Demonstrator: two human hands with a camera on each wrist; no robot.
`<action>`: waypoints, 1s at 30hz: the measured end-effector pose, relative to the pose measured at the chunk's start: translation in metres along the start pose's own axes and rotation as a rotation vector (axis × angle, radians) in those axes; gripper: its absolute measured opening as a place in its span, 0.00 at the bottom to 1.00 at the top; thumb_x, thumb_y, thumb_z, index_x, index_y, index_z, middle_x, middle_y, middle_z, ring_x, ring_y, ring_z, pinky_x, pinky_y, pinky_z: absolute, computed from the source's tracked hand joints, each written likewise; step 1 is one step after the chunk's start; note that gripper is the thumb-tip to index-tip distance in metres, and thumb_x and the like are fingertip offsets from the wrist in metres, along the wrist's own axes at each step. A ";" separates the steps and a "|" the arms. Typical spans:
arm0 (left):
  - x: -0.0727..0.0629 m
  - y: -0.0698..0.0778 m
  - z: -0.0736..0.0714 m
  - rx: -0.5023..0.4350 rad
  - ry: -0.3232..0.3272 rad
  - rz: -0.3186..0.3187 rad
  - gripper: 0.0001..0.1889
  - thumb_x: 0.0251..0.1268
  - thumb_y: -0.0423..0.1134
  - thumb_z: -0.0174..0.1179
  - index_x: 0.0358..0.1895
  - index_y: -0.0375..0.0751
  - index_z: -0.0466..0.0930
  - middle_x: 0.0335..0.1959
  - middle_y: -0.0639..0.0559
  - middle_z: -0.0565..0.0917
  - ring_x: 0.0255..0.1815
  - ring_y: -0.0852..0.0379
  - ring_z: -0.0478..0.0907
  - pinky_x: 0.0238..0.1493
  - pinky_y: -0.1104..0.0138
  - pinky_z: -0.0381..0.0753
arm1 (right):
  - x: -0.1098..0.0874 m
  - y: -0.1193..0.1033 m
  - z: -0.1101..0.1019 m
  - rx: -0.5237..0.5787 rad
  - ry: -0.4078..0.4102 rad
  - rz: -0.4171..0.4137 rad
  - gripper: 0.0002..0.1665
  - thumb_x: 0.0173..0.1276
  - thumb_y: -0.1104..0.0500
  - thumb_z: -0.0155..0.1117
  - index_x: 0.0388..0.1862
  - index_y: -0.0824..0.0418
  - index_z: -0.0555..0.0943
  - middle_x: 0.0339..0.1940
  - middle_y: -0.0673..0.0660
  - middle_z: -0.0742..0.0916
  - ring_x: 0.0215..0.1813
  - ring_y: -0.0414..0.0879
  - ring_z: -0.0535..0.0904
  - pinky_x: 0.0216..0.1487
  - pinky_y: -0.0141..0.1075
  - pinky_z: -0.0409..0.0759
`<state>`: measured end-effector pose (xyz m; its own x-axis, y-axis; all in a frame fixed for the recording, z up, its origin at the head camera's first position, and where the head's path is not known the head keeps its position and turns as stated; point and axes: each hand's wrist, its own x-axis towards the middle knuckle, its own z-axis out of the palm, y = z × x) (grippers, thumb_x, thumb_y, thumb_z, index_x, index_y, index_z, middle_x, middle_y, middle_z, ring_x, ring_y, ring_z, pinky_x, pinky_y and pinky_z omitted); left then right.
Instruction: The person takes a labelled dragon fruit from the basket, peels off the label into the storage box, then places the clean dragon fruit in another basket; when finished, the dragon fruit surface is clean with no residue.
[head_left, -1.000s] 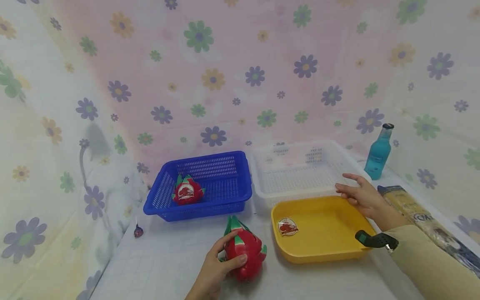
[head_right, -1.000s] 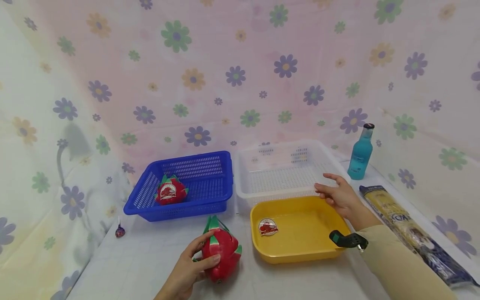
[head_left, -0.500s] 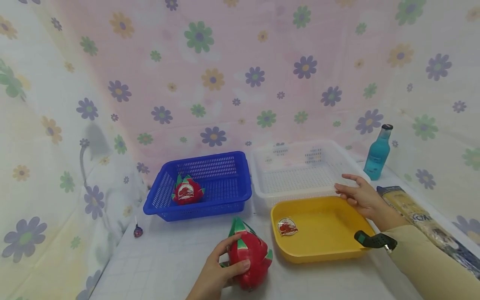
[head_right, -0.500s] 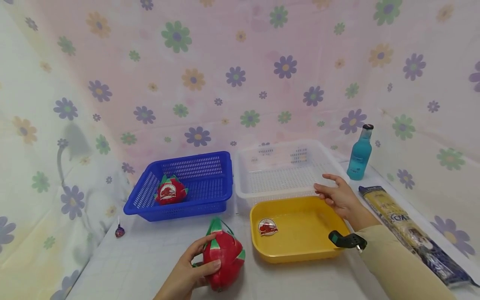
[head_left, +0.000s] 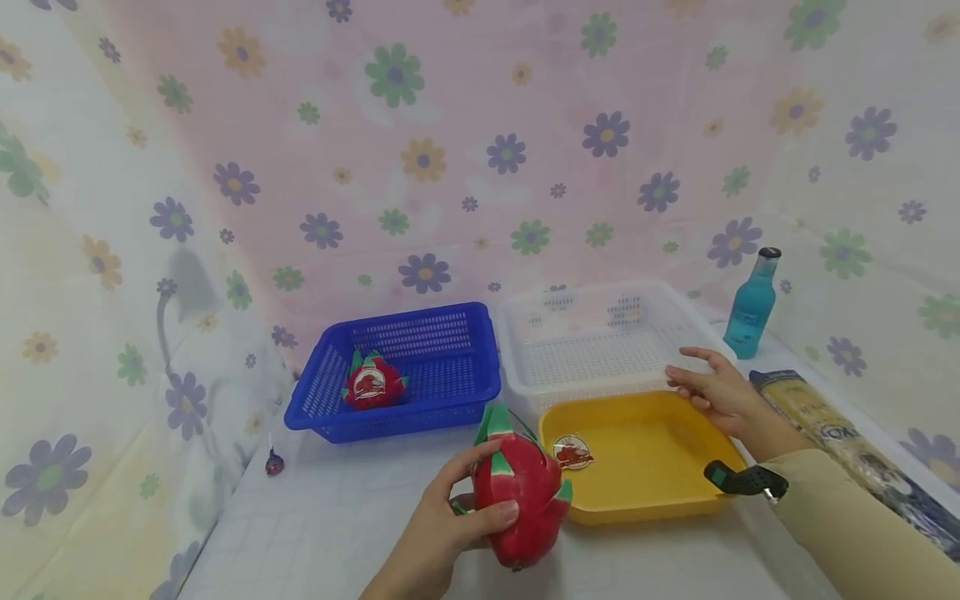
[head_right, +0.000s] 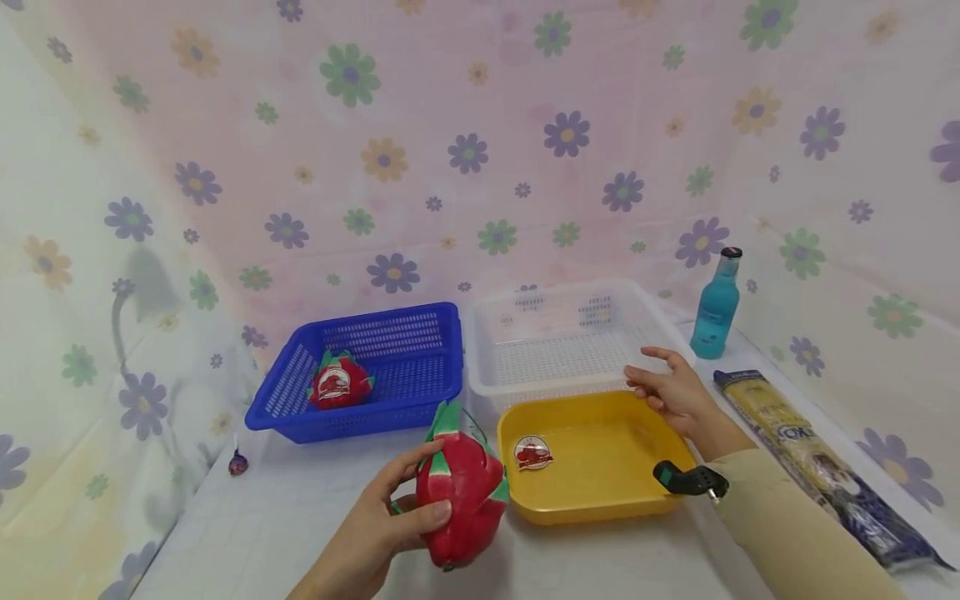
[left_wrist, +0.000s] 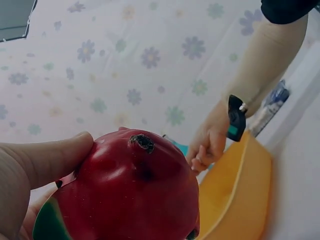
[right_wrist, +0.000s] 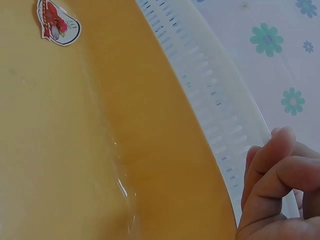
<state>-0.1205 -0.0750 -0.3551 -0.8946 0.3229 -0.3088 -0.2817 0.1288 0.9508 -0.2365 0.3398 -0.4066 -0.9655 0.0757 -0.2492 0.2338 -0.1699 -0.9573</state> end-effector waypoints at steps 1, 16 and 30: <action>0.001 0.004 0.001 0.011 0.004 0.018 0.39 0.54 0.44 0.73 0.70 0.63 0.66 0.71 0.39 0.62 0.62 0.37 0.69 0.47 0.51 0.87 | 0.000 0.000 0.000 0.003 0.001 0.002 0.57 0.64 0.52 0.71 0.79 0.47 0.43 0.32 0.46 0.88 0.24 0.37 0.77 0.26 0.18 0.73; 0.067 0.056 0.012 0.045 0.016 0.208 0.34 0.57 0.41 0.71 0.67 0.63 0.70 0.71 0.43 0.65 0.69 0.34 0.67 0.53 0.48 0.84 | -0.005 -0.002 0.002 -0.009 -0.002 -0.005 0.53 0.66 0.53 0.68 0.78 0.50 0.44 0.32 0.46 0.87 0.24 0.37 0.77 0.25 0.18 0.72; 0.145 0.098 0.044 0.027 -0.021 0.240 0.31 0.59 0.40 0.70 0.65 0.67 0.72 0.69 0.44 0.66 0.67 0.35 0.70 0.53 0.47 0.83 | -0.009 -0.001 0.001 -0.017 -0.005 -0.009 0.49 0.66 0.53 0.69 0.74 0.50 0.47 0.33 0.48 0.87 0.24 0.37 0.77 0.25 0.18 0.72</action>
<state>-0.2625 0.0261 -0.3075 -0.9272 0.3670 -0.0749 -0.0524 0.0710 0.9961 -0.2285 0.3387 -0.4031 -0.9682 0.0718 -0.2398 0.2269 -0.1530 -0.9618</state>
